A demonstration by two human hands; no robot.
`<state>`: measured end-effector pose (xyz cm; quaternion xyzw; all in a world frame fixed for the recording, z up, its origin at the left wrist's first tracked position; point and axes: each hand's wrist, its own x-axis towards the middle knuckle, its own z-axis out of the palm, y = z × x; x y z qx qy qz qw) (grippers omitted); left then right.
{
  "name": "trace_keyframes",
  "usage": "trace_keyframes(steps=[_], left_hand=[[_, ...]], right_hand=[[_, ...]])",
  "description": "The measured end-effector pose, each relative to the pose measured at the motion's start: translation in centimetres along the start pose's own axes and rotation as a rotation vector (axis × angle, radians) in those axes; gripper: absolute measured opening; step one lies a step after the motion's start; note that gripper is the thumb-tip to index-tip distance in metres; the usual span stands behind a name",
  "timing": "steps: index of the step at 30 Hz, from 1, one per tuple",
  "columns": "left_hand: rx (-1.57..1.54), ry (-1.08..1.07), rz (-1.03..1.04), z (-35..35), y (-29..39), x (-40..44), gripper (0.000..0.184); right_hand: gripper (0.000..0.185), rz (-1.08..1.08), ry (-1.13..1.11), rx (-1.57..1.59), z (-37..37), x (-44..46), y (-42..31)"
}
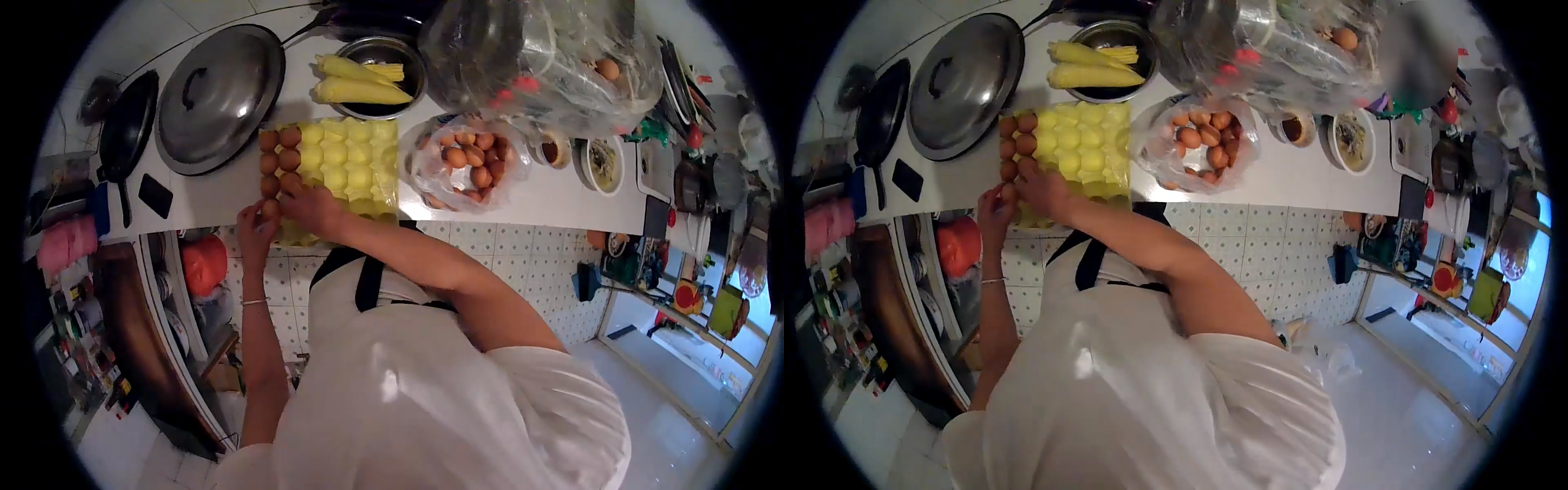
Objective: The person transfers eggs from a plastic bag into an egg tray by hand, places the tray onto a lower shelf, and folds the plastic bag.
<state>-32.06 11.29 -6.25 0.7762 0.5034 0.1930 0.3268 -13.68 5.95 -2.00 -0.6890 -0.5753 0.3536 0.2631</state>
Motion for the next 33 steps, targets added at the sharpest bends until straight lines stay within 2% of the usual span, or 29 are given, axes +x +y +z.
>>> trace_keyframes(steps=[2, 5, 7, 8, 9, 11, 14, 16, 18, 19, 21, 22, 24, 26, 27, 28, 30, 31, 32, 33], left_hand=[[-0.114, -0.003, -0.046, 0.0, 0.1, -0.1, 0.043], [0.032, 0.006, -0.141, 0.2, 0.7, 0.1, 0.042], [-0.063, 0.002, -0.229, 0.2, 0.7, 0.3, 0.04], [0.041, 0.006, -0.123, 0.0, 0.2, 0.3, 0.039], [0.141, 0.002, -0.015, -0.1, -0.2, 0.2, 0.038], [0.127, -0.011, -0.006, 0.0, 0.2, 0.0, 0.036], [0.053, 0.096, 0.038, 0.5, 0.1, -0.4, 0.034], [0.0, 0.091, 0.048, 0.3, -0.3, -0.5, 0.034], [-0.053, 0.081, 0.063, 0.1, -0.5, -0.4, 0.034], [-0.085, 0.081, 0.077, -0.1, -0.5, -0.3, 0.034], [-0.117, 0.08, 0.093, -0.4, -0.6, -0.3, 0.034], [-0.089, 0.055, 0.066, -0.4, -0.8, -0.3, 0.033], [-0.065, 0.019, 0.052, -0.3, -1.8, -0.3, 0.033], [-0.413, -0.045, -0.151, -0.2, -4.2, -0.6, 0.031], [-0.416, -0.057, -0.142, -0.4, -4.6, -0.8, 0.031], [-0.527, -0.076, -0.263, -0.6, -4.7, -1.4, 0.032], [-0.76, -0.075, -0.492, -0.9, -4.4, -2.3, 0.037], [-0.887, -0.064, -0.602, -0.6, -3.8, -2.5, 0.041], [-0.942, -0.076, -0.608, -0.2, -3.7, -2.6, 0.045], [-0.998, -0.093, -0.615, 0.2, -4.0, -2.7, 0.049]], right_hand=[[0.022, -0.272, 0.042, -0.499, 2.2, 0.8, 1.6], [0.022, -0.244, 0.057, -0.512, 2.5, 0.9, 1.3], [0.023, -0.302, -0.001, -0.183, 1.9, 0.8, 2.3], [0.026, -0.291, -0.039, -0.077, 1.0, 0.5, 2.3], [0.036, -0.07, -0.147, 0.074, -1.3, 0.2, 1.0], [0.045, 0.184, -0.099, 0.399, -2.0, -0.3, 1.0], [0.048, 0.136, -0.099, 0.396, -0.5, -0.4, 4.1], [0.046, 0.153, -0.167, 0.445, -0.1, -0.7, 3.2], [0.045, -0.339, -0.163, 0.135, 0.5, -0.8, 1.9], [0.045, -0.339, -0.167, 0.135, 1.0, -1.1, 1.1], [0.035, -0.565, -0.043, -0.083, 2.1, -1.5, -0.7], [0.035, -0.562, -0.042, -0.084, 3.5, -1.2, -0.6], [0.028, -0.77, 0.067, -0.194, 5.8, -0.3, -0.4], [0.027, -0.724, 0.025, -0.112, 5.5, 0.2, -0.7], [0.027, -0.686, -0.024, -0.025, 5.4, 0.5, -0.8], [0.027, -0.673, -0.015, -0.031, 5.6, 0.7, -0.7], [0.024, -0.676, -0.136, -0.196, 6.2, 1.1, -0.6], [0.021, -0.656, -0.093, -0.114, 7.9, 1.6, 0.3], [0.019, -0.632, -0.044, -0.039, 9.6, 2.4, 1.0], [0.017, -0.566, -0.12, -0.113, 9.3, 2.7, 0.8]])
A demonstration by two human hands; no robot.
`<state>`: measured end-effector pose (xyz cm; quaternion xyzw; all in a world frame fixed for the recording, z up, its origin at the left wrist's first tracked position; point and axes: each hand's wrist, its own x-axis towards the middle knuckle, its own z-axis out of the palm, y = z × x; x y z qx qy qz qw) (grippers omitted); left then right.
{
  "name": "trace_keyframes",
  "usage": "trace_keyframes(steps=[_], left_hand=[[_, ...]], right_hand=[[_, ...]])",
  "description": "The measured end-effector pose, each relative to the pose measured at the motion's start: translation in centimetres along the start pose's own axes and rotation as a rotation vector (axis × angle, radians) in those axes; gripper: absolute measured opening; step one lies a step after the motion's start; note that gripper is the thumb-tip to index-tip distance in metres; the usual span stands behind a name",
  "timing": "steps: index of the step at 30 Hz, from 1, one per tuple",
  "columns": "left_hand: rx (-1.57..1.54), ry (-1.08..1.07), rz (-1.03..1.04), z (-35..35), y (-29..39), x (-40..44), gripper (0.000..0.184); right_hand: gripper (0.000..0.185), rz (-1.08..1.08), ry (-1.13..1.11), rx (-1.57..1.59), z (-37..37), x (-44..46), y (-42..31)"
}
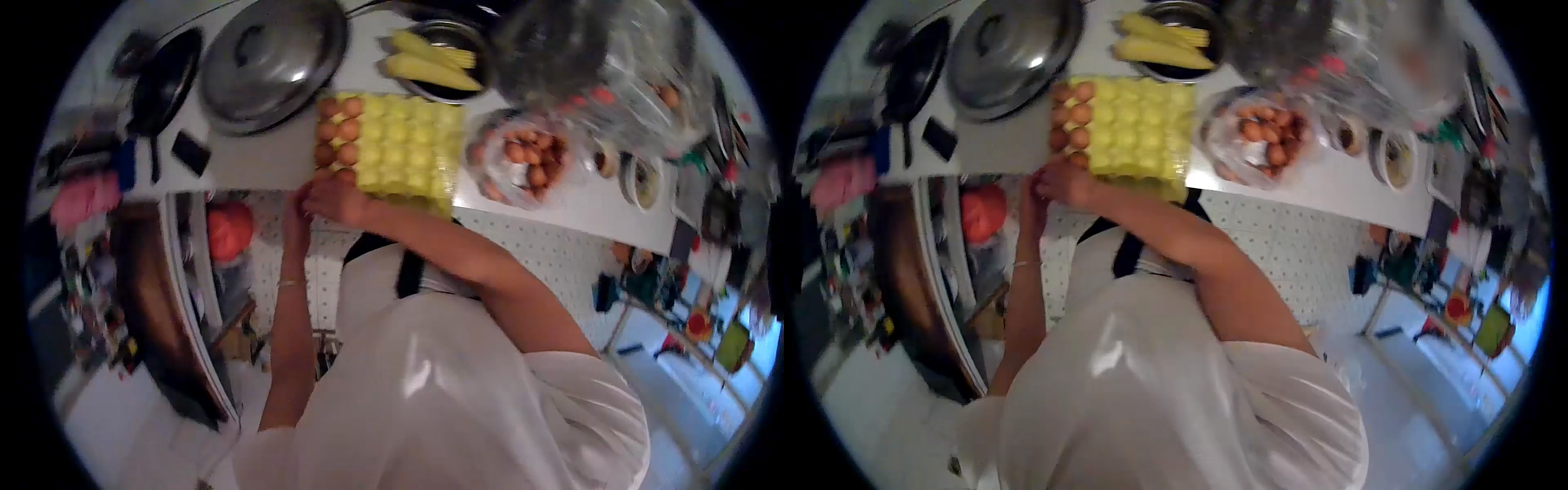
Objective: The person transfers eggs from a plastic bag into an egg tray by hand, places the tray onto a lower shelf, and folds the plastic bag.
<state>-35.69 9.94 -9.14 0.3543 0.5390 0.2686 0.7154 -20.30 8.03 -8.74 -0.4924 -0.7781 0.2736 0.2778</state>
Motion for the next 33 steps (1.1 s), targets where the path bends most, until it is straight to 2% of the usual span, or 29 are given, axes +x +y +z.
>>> trace_keyframes(steps=[1, 3, 5, 7, 9, 11, 12, 13, 14, 15, 16, 17, 18, 20, 22, 24, 25, 27, 28, 30, 32, 33], left_hand=[[-0.049, -0.043, 0.052, -0.6, -1.0, 0.8, 0.05], [-0.099, -0.118, 0.093, -0.2, -1.9, 1.4, 0.051], [-0.06, -0.036, 0.125, 0.6, -1.0, 0.8, 0.053], [-0.072, -0.058, 0.114, 1.2, -0.2, 0.1, 0.053], [-0.081, -0.073, 0.102, 1.4, 0.3, -0.1, 0.054], [0.015, 0.18, 0.165, 1.7, 0.5, 0.1, 0.051], [0.014, 0.177, 0.164, 2.9, 1.3, -0.2, 0.051], [0.194, 0.193, 0.324, 4.7, 3.4, -0.9, 0.047], [0.376, 0.209, 0.483, 6.8, 5.5, -1.7, 0.043], [0.408, 0.128, 0.524, 9.6, 7.3, -2.6, 0.038], [0.439, 0.047, 0.565, 13.0, 8.9, -3.2, 0.034], [0.495, -0.05, 0.495, 16.4, 10.1, -2.8, 0.03], [0.543, -0.214, 0.646, 20.1, 10.5, -3.3, 0.028], [0.558, -0.585, 0.938, 27.3, 11.4, -4.5, 0.024], [0.691, -0.911, 0.768, 33.6, 11.2, -5.2, 0.019], [0.854, -0.947, 0.868, 37.6, 7.6, -3.4, 0.017], [0.861, -0.946, 0.873, 38.6, 5.5, -1.8, 0.017], [1.076, -0.723, 1.021, 39.5, 1.4, 0.9, 0.02], [1.082, -0.723, 1.022, 39.6, 0.5, 1.5, 0.02], [1.262, -0.687, 0.791, 39.3, -1.0, 2.5, 0.021], [1.35, -0.654, 0.811, 38.7, -1.7, 2.7, 0.023], [1.434, -0.618, 0.833, 38.5, -2.0, 2.7, 0.025]], right_hand=[[0.017, 0.067, -0.096, -0.037, -0.6, 0.2, -0.6], [0.015, -0.152, -0.129, -0.373, -1.5, 0.1, -1.3], [0.016, -0.176, -0.055, -0.49, -1.8, -0.9, -1.7], [0.017, -0.217, 0.015, -0.597, -3.9, -2.2, -2.6], [0.017, 0.013, 0.279, -0.018, -12.0, -4.7, -5.5], [0.021, 0.39, 0.123, 0.105, -19.5, -8.8, -6.7], [0.02, 0.157, 0.463, 0.103, -20.9, -12.2, -3.9], [0.016, 0.431, 0.483, 0.055, -24.0, -14.3, -3.4], [0.014, 0.514, 0.466, 0.013, -27.0, -16.6, -2.5], [0.019, 0.649, 0.369, -0.037, -28.2, -19.5, 0.0], [0.024, 0.781, 0.27, -0.088, -28.1, -21.8, 2.9], [0.024, 0.777, 0.274, -0.084, -27.5, -23.0, 4.7], [0.033, 0.783, 0.253, -0.312, -26.6, -24.2, 6.3], [0.05, 0.727, 0.247, -0.575, -23.2, -26.0, 12.1], [0.048, 0.76, 0.179, -0.473, -23.1, -25.4, 11.5], [0.045, 0.786, 0.11, -0.379, -22.7, -25.3, 12.1], [0.046, 0.737, 0.135, -0.472, -21.5, -25.7, 13.6], [0.047, 0.685, 0.162, -0.558, -21.1, -26.2, 14.5], [0.05, 0.619, 0.253, -0.602, -21.5, -26.2, 14.1], [0.053, 0.552, 0.344, -0.641, -22.5, -26.2, 12.6], [0.056, 0.865, 0.434, -0.095, -23.7, -26.0, 10.1], [0.056, 0.865, 0.431, -0.092, -23.8, -26.4, 9.7]])
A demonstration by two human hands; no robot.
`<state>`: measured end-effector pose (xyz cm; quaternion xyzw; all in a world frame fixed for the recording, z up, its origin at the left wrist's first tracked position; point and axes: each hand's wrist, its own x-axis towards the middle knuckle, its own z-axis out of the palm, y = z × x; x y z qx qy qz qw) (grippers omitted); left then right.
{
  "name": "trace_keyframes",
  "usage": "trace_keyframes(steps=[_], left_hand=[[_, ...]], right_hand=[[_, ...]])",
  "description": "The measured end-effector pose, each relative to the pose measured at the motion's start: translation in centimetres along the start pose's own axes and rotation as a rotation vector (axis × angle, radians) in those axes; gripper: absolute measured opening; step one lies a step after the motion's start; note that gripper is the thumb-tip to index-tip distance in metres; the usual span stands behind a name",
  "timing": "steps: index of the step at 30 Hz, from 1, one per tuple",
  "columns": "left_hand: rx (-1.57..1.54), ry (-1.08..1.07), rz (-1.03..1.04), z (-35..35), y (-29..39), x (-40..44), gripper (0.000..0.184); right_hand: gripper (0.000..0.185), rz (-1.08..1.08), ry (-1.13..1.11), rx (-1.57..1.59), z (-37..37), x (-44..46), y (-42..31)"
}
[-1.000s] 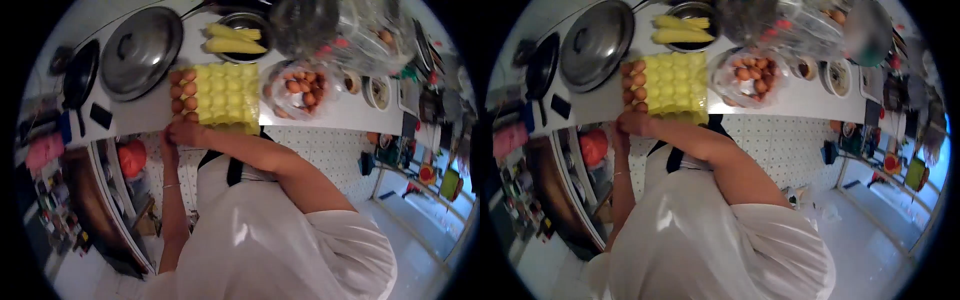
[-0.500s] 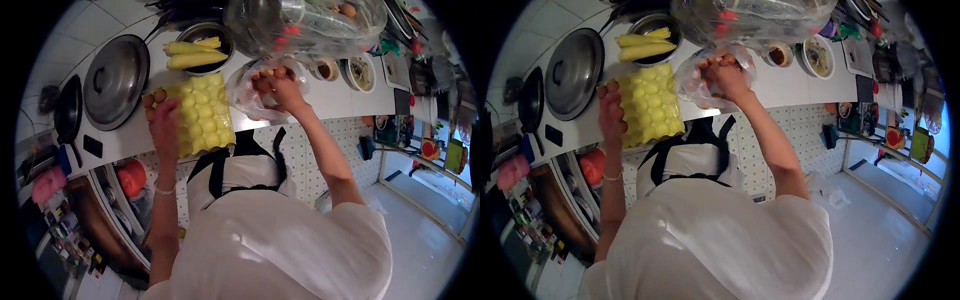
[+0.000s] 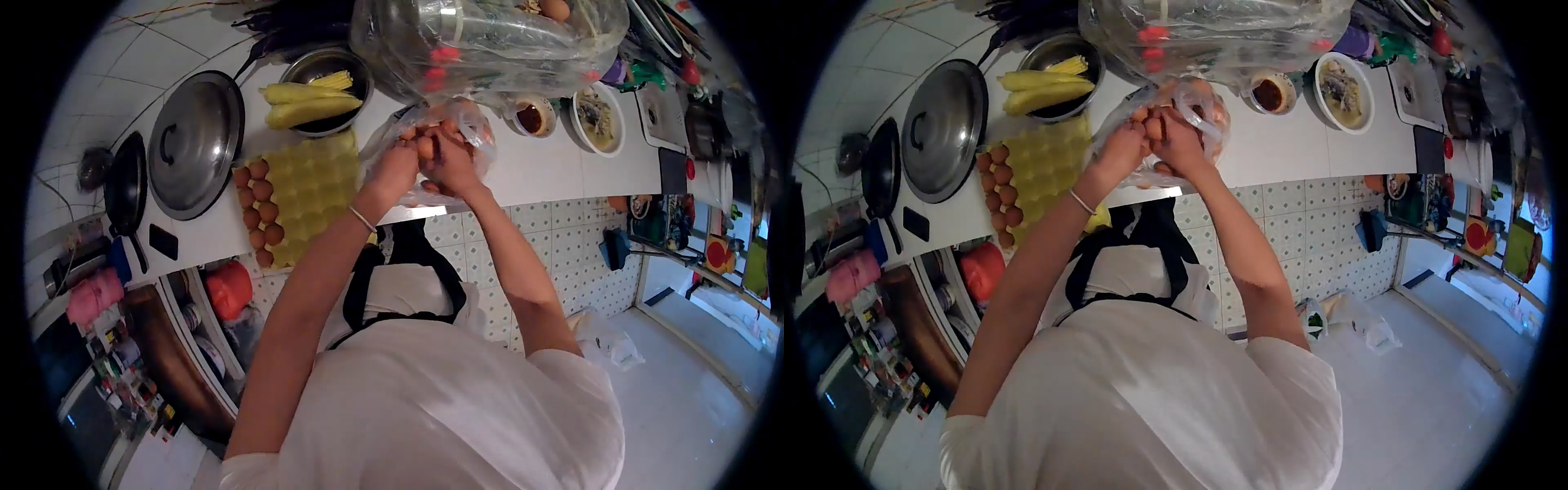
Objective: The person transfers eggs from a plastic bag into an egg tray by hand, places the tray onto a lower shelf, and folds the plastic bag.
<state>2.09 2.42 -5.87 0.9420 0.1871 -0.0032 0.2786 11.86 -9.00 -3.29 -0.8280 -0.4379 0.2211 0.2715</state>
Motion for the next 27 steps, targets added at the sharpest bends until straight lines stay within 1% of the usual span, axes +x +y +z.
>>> trace_keyframes(steps=[1, 2, 3, 4, 5, 6, 7, 8, 9, 11, 13, 15, 17, 18, 20, 22, 24, 25, 26, 27], left_hand=[[0.0, -0.001, -0.002, 0.3, 0.0, -0.1, 0.025], [0.049, -0.031, -0.012, 0.6, -0.1, -0.1, 0.029], [0.098, -0.061, -0.021, 0.8, -0.1, -0.1, 0.033], [0.097, -0.062, -0.021, 0.5, 0.2, -0.1, 0.033], [0.084, -0.107, -0.058, 0.2, 0.5, -0.1, 0.037], [0.07, -0.15, -0.095, 0.2, 0.7, 0.0, 0.04], [0.066, -0.148, -0.093, 0.7, 0.5, 0.1, 0.04], [0.11, -0.097, -0.043, 1.1, 0.3, 0.0, 0.04], [0.154, -0.045, 0.006, 0.9, 0.5, -0.1, 0.04], [0.116, -0.083, -0.017, 0.4, 1.1, 0.1, 0.043], [0.077, -0.125, -0.038, 1.0, 1.0, 0.2, 0.046], [0.151, 0.008, 0.048, 2.2, 0.5, 0.1, 0.052], [0.123, 0.025, 0.017, 2.5, 0.4, 0.4, 0.053], [0.095, 0.041, -0.018, 2.0, 0.6, 0.4, 0.054], [0.077, 0.047, -0.005, 1.0, 0.8, -0.1, 0.052], [0.058, 0.053, 0.01, -0.4, 0.9, -0.1, 0.05], [-0.293, 0.072, -0.024, -1.8, 1.2, -0.1, 0.049], [-0.293, 0.071, -0.022, -2.7, 1.3, -0.2, 0.049], [-0.385, 0.146, 0.026, -3.5, 1.5, -0.5, 0.043], [-0.476, 0.222, 0.075, -4.1, 1.4, -0.8, 0.036]], right_hand=[[0.054, 0.04, 0.013, 0.255, -0.4, -0.4, 0.2], [0.053, 0.08, 0.029, 0.51, -0.9, -0.9, 0.4], [0.053, 0.08, 0.029, 0.51, -1.5, -1.4, 0.2], [0.052, 0.196, -0.031, 0.823, -2.5, -2.0, -0.1], [0.051, 0.313, -0.092, 1.131, -3.3, -2.7, -0.4], [0.051, 0.314, -0.09, 1.127, -3.9, -3.3, -0.5], [0.05, 0.335, -0.129, 1.329, -4.4, -3.9, -0.5], [0.05, 0.354, -0.17, 1.532, -4.8, -4.4, -0.7], [0.05, 0.354, -0.168, 1.529, -5.1, -4.9, -1.1], [0.049, 0.222, -0.205, 1.755, -5.7, -5.5, -1.9], [0.049, 0.207, -0.202, 1.799, -6.5, -5.9, -3.2], [0.05, 0.191, -0.204, 1.845, -6.9, -6.1, -3.8], [0.052, 0.089, -0.304, 1.998, -7.2, -6.2, -4.0], [0.052, 0.088, -0.303, 1.997, -7.1, -6.2, -4.0], [0.053, -0.056, -0.304, 1.96, -7.0, -6.2, -4.1], [0.055, -0.056, -0.262, 1.922, -7.0, -6.5, -4.4], [0.056, -0.053, -0.222, 1.886, -7.3, -7.0, -4.8], [0.058, -0.003, -0.195, 1.81, -7.7, -7.1, -5.2], [0.059, 0.047, -0.169, 1.734, -7.9, -7.2, -5.4], [0.059, 0.047, -0.169, 1.733, -7.9, -7.3, -5.3]])
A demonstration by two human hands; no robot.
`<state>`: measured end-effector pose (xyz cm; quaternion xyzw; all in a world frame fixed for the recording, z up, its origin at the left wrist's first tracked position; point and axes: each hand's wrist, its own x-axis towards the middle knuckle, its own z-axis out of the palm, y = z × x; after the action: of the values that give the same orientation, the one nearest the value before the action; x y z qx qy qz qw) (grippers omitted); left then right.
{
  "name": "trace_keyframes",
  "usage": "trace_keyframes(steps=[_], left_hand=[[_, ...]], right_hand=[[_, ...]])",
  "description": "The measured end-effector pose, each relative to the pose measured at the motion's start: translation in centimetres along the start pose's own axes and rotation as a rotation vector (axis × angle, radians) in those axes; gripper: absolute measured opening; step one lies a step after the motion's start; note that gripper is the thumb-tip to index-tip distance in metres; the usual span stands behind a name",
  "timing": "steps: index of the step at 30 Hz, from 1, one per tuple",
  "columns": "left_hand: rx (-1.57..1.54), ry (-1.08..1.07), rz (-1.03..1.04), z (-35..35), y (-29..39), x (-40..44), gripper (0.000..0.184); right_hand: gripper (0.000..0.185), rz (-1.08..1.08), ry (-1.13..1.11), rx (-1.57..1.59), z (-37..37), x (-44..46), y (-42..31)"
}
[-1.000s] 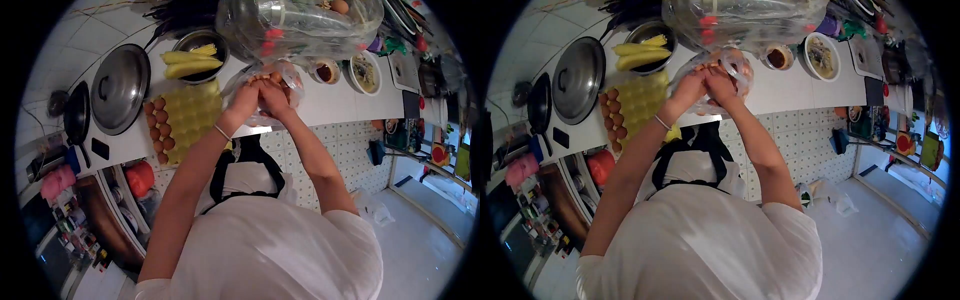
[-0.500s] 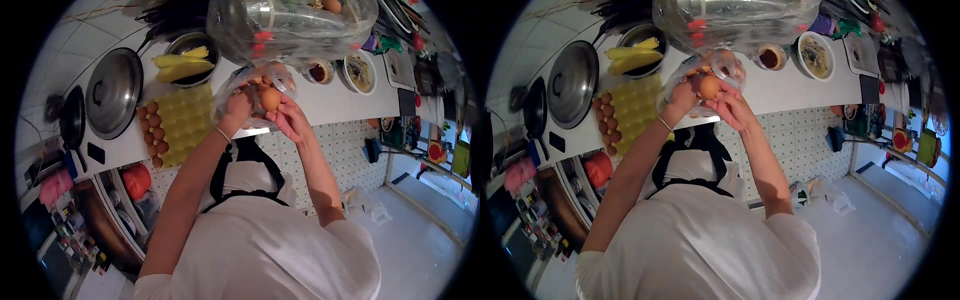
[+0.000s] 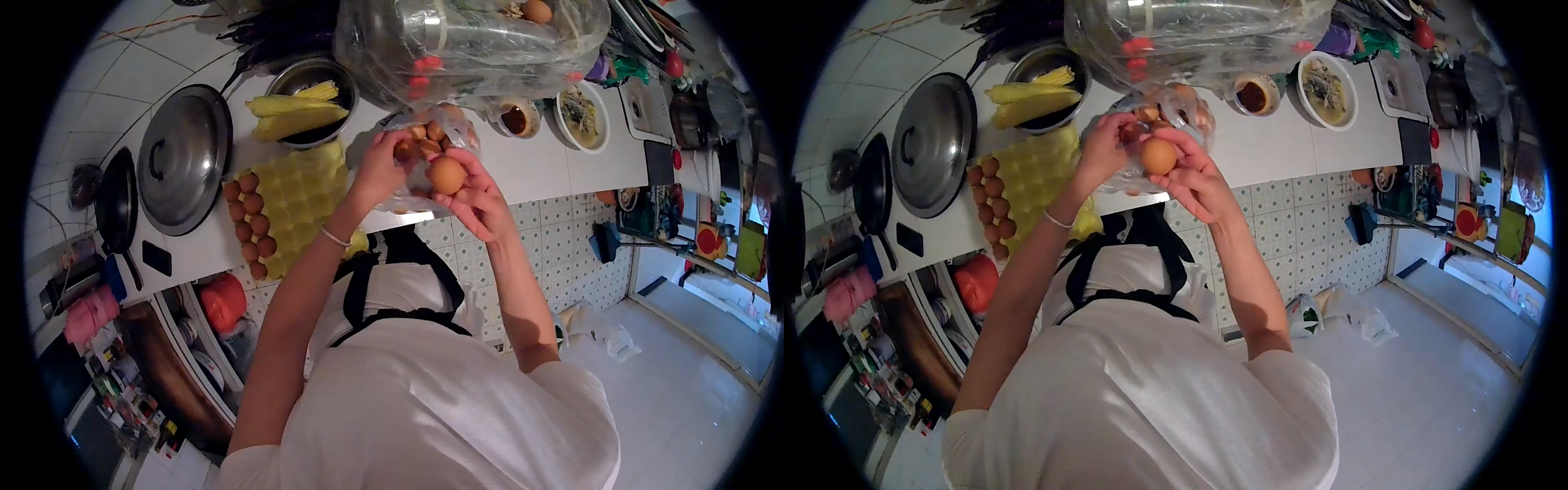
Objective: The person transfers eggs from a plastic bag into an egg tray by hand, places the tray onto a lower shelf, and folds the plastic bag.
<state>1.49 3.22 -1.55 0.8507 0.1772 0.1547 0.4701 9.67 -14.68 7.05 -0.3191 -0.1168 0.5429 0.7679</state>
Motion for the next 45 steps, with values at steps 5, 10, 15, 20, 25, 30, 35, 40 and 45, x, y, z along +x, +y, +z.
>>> trace_keyframes(steps=[5, 10, 15, 20, 25, 30, 35, 40, 45], left_hand=[[-0.922, -0.186, -0.223, -4.9, 1.0, -1.2, 0.04], [-1.199, -0.104, -0.233, -9.1, 3.1, -3.5, 0.045], [-1.48, -0.045, -0.168, -11.5, 2.3, -6.3, 0.049], [-1.592, 0.11, -0.129, -13.6, 1.5, -9.2, 0.051], [-1.684, 0.191, -0.09, -14.7, -0.1, -12.0, 0.053], [-1.6, 0.221, -0.004, -15.9, -1.3, -14.9, 0.058], [-1.452, 0.275, 0.094, -16.5, -2.7, -17.6, 0.059], [-1.531, 0.315, 0.094, -16.9, -3.7, -19.5, 0.057], [-1.602, 0.357, 0.06, -17.1, -4.1, -20.7, 0.055]], right_hand=[[0.055, -0.026, -0.041, -0.226, 2.1, 0.6, -0.2], [0.054, -0.033, -0.115, -0.333, 4.1, 2.0, 0.4], [0.053, 0.052, -0.164, -0.352, 5.8, 4.0, 1.3], [0.057, 0.124, -0.218, -0.311, 8.2, 6.5, 2.7], [0.049, 0.256, -0.288, -0.147, 9.7, 8.5, 5.4], [0.05, 0.436, -0.283, 0.154, 10.9, 9.8, 8.6], [0.052, 0.594, -0.321, 0.397, 11.5, 10.7, 11.1], [0.052, 0.665, -0.421, 0.442, 12.2, 10.9, 12.6], [0.051, 0.715, -0.312, 0.35, 12.5, 10.6, 13.2]])
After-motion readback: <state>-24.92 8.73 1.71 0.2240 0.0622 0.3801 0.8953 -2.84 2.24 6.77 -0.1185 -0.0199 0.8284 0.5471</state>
